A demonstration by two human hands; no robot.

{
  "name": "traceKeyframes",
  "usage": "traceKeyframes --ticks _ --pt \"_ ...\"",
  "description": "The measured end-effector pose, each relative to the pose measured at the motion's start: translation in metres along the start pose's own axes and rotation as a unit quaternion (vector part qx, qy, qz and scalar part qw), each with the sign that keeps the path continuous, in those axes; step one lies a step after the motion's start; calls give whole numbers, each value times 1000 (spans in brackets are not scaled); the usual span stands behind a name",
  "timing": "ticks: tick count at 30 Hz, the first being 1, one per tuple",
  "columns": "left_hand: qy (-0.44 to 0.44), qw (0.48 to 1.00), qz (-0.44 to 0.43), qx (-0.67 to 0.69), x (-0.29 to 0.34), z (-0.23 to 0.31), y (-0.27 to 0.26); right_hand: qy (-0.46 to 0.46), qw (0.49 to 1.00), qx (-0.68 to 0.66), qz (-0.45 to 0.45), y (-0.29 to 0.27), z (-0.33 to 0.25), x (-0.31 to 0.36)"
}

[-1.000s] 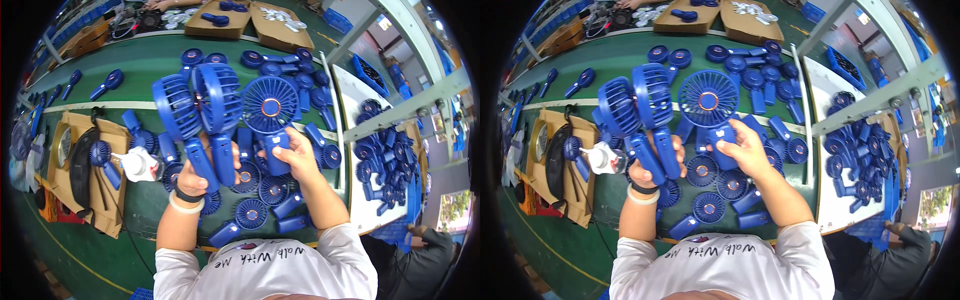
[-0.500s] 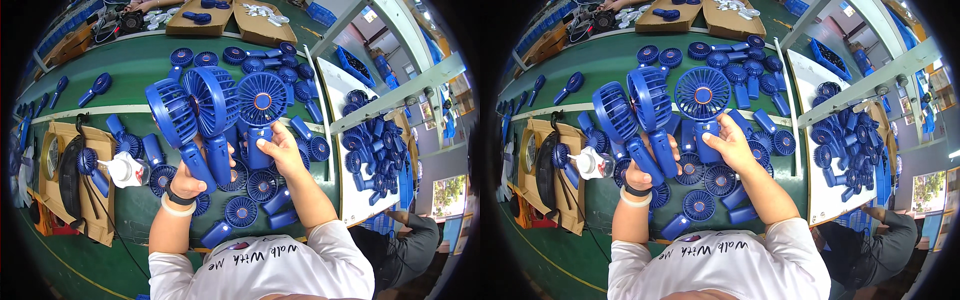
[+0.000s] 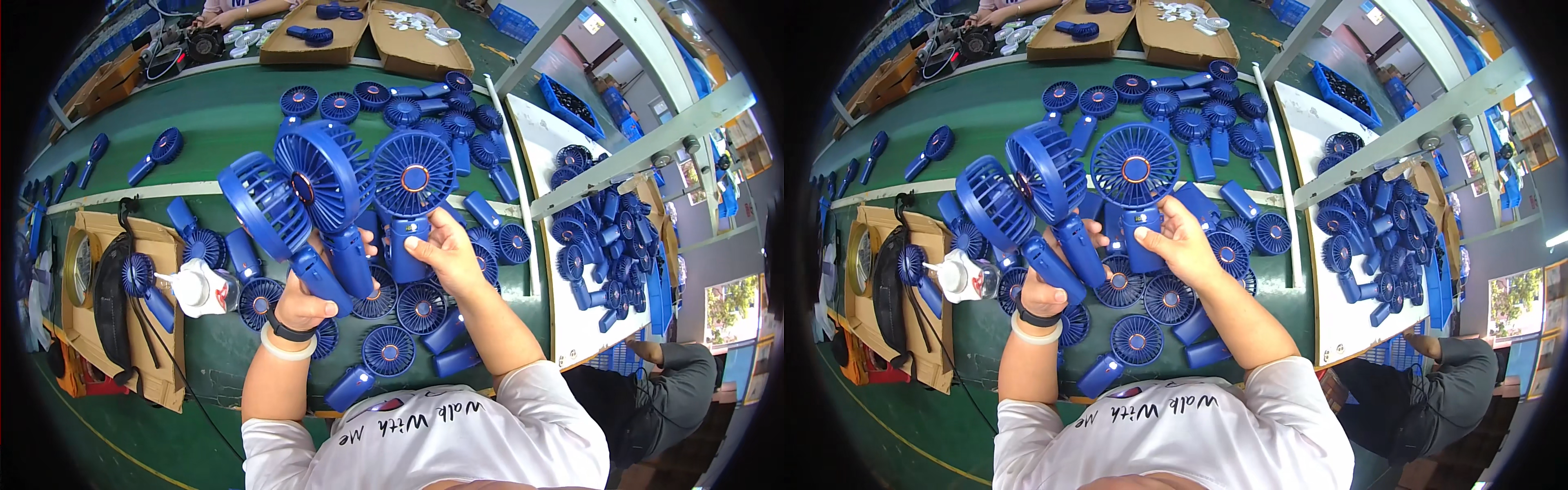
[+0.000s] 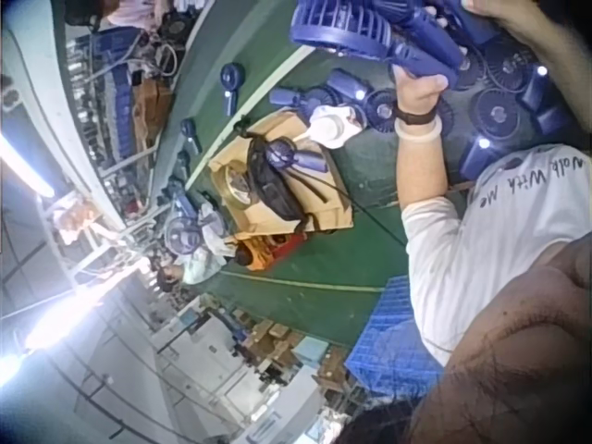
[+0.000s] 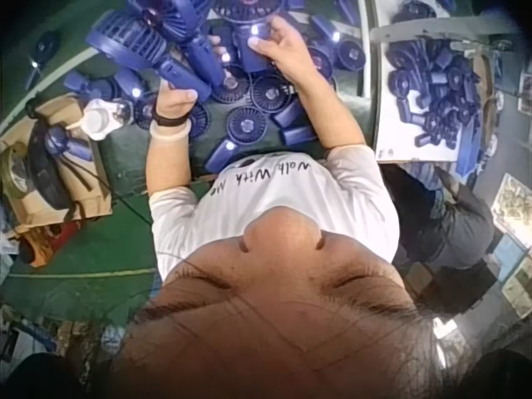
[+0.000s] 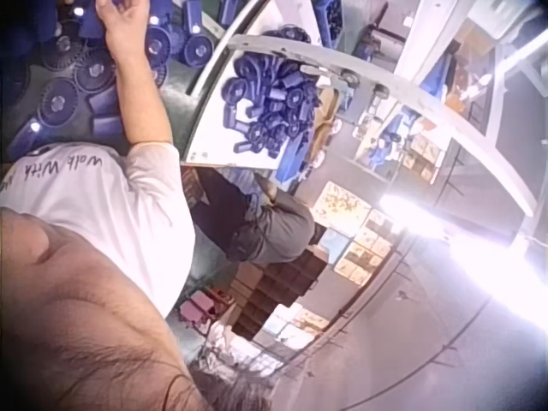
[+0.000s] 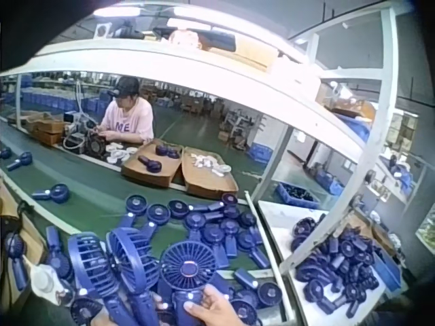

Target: The person assembles blue handheld fans at a factory workstation. They pick up fan bodies and fan heads, attach the heads to the bodies, and test the fans by pressing a button to activate the blades. The person handles multiple fans one at a time, placing completed units on the table.

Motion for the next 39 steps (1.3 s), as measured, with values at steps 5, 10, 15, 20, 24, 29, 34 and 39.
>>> traceKeyframes --ticks 5,10,15,20,24,29,34,39 --pt "-4 1000 12 -6 -4 -6 -3 -10 1000 -8 26 -11 2 -1" --pt "16 999 -4 -50 -4 -8 2 -6 1000 -18 15 -15 7 2" --pt "2 998 -17 -64 -3 -15 17 -32 999 -27 9 -17 -4 12" --pt "-58 983 -37 -168 2 -39 45 -34 996 -77 -2 -21 -13 30" --pt "-130 888 -57 -437 7 -84 76 -81 988 45 -120 -17 -6 71" --pt "35 675 -208 -707 38 -122 162 4 947 -317 -57 -71 -26 99" --pt "72 752 -160 -636 29 -123 149 -60 878 -467 -88 -111 -71 106" --pt "-33 766 -110 -632 16 -145 129 -89 841 -518 -132 -134 -77 113"
Point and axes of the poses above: each hand's wrist, its own x-axis away from the middle knuckle, its own y-axis out of the palm, z = x × y, the point moved 10 cm from there along -x, towards the middle knuckle, and after that the axes turned 9 degrees about z, right-handed, at the moved point
